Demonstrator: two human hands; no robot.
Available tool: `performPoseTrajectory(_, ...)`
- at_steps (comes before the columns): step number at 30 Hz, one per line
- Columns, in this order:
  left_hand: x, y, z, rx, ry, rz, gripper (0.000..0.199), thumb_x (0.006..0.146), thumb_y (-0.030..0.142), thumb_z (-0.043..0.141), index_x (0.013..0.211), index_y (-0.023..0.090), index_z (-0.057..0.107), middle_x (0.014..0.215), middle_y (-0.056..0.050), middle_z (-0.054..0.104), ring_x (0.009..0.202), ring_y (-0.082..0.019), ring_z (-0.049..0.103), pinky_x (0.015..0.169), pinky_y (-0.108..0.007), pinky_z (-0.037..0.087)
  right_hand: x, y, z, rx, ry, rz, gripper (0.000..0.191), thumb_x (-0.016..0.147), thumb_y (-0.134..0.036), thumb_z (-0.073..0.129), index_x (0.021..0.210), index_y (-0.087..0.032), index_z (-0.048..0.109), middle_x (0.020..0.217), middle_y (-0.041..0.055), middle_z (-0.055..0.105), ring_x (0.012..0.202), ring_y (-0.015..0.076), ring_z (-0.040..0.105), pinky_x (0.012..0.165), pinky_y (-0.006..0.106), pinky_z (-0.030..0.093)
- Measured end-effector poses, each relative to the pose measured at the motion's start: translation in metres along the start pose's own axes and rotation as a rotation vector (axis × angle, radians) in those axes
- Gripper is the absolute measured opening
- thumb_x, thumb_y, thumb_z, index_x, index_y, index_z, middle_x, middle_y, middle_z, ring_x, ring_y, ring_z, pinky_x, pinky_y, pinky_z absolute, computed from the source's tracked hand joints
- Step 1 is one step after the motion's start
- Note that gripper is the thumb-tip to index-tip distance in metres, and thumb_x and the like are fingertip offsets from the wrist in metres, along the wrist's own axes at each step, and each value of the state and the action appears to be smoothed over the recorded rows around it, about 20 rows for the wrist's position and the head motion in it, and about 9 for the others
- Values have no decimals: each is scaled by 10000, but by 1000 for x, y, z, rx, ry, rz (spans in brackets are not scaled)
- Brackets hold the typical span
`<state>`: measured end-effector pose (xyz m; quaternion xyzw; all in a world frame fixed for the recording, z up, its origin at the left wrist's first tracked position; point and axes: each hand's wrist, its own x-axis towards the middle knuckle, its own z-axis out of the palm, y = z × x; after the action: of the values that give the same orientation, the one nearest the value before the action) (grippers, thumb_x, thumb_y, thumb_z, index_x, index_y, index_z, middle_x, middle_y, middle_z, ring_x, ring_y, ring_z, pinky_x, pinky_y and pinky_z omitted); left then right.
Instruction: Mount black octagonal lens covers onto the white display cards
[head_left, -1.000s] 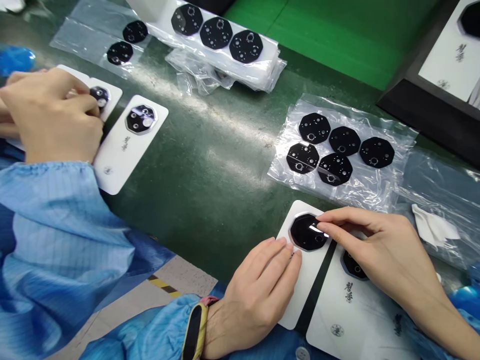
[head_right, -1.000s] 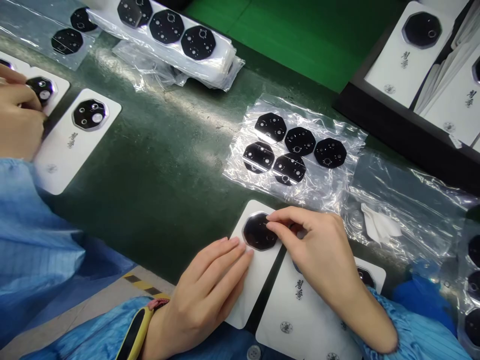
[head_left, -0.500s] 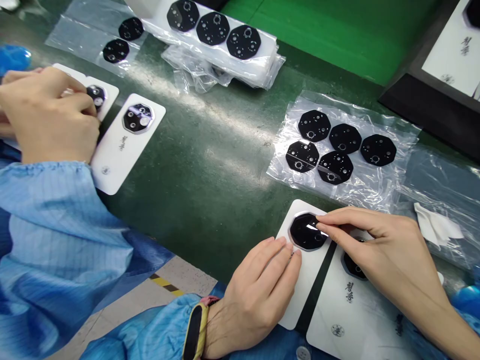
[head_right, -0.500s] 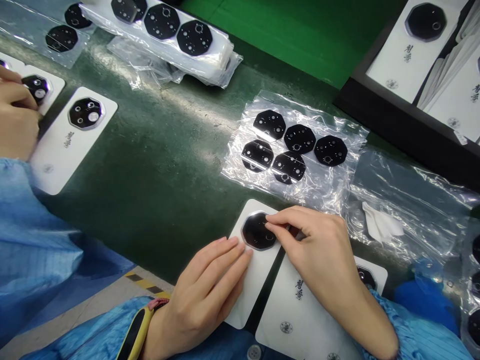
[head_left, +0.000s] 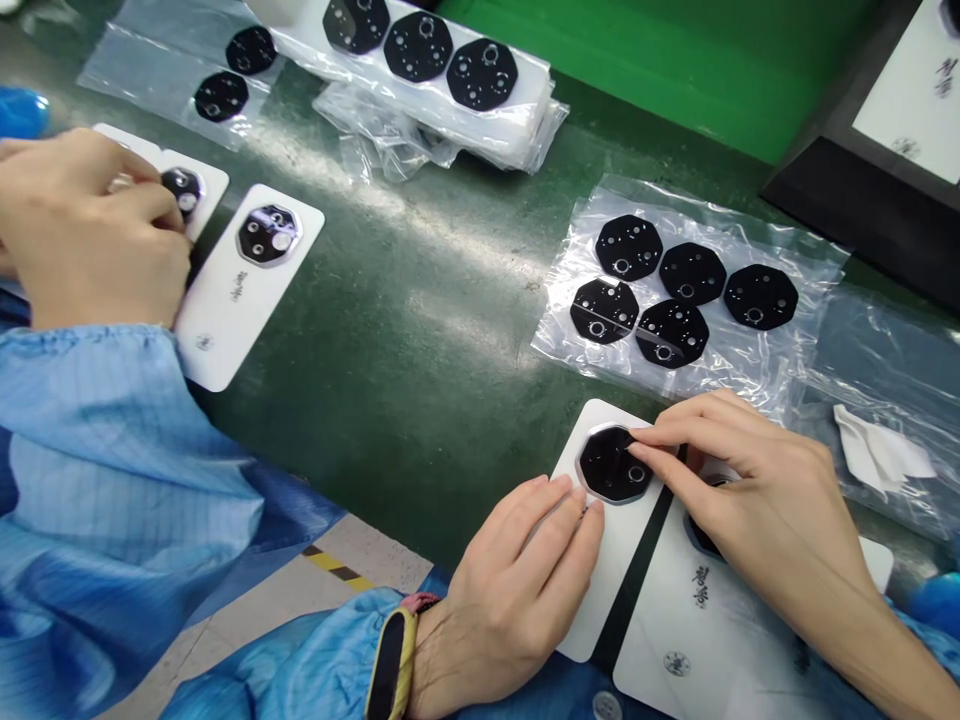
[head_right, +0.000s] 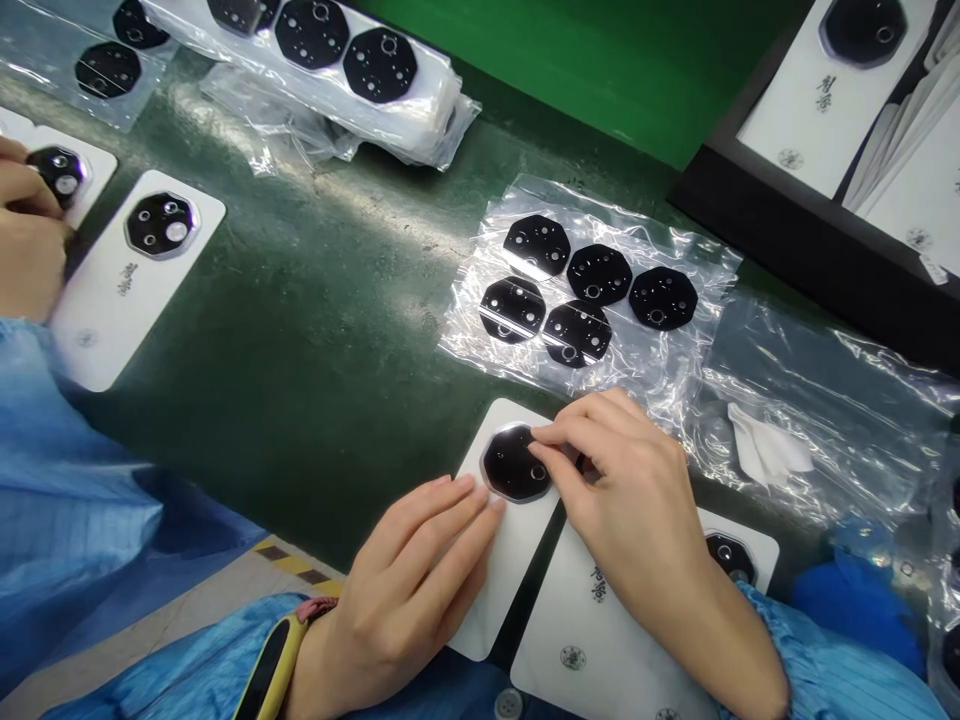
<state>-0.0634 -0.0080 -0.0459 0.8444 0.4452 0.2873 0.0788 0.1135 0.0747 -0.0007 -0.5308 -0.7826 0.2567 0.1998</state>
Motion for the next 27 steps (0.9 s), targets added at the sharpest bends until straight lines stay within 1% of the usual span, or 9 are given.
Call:
performPoseTrajectory(2,0,0,0,-4,2,-1,206,930,41,501,1063,11,655,1012,-132,722,1041,-254,657,926,-391,580,0,-2,-2,57,-14,56,146,829,-141,606,728,-233,658,728,-19,697,620,134,620,529,236,500)
performPoseTrajectory(5,0,0,0,-13,4,0,200,927,39,509,1057,5,656,1006,-136,723,1037,-254,658,927,-390,579,1,-4,-5,158,-75,171,152,823,-180,587,711,-257,655,678,-37,701,536,130,616,477,239,484)
performPoseTrajectory(8,0,0,0,-22,4,-7,198,920,38,521,1061,5,656,1015,-138,724,1043,-257,657,929,-394,579,2,-5,-6,223,-117,241,153,813,-217,578,692,-267,659,630,-38,700,524,150,630,482,253,497)
performPoseTrajectory(14,0,0,0,-2,1,8,212,926,34,499,1071,5,651,1019,-138,729,1047,-249,662,927,-390,589,4,-2,-9,305,-144,293,166,791,-243,586,645,-271,659,660,-29,721,550,160,642,515,250,526)
performPoseTrajectory(19,-1,0,1,-18,14,-5,201,913,29,522,1063,-1,653,1008,-141,729,1037,-255,663,916,-390,589,6,-2,-5,306,-86,346,134,764,-263,616,654,-267,693,643,-19,726,558,170,657,517,261,535)
performPoseTrajectory(23,-1,0,0,-17,14,-13,198,919,39,522,1061,7,656,1010,-134,727,1038,-251,660,925,-386,582,4,-2,-2,281,-57,333,107,764,-255,629,696,-269,710,678,-31,744,586,169,684,533,258,549)
performPoseTrajectory(27,0,1,-1,-20,9,-9,200,925,43,511,1061,11,654,1008,-131,728,1041,-247,660,926,-384,583,3,-3,-3,251,-49,294,121,774,-230,617,712,-269,713,666,-37,742,548,166,681,562,272,581)
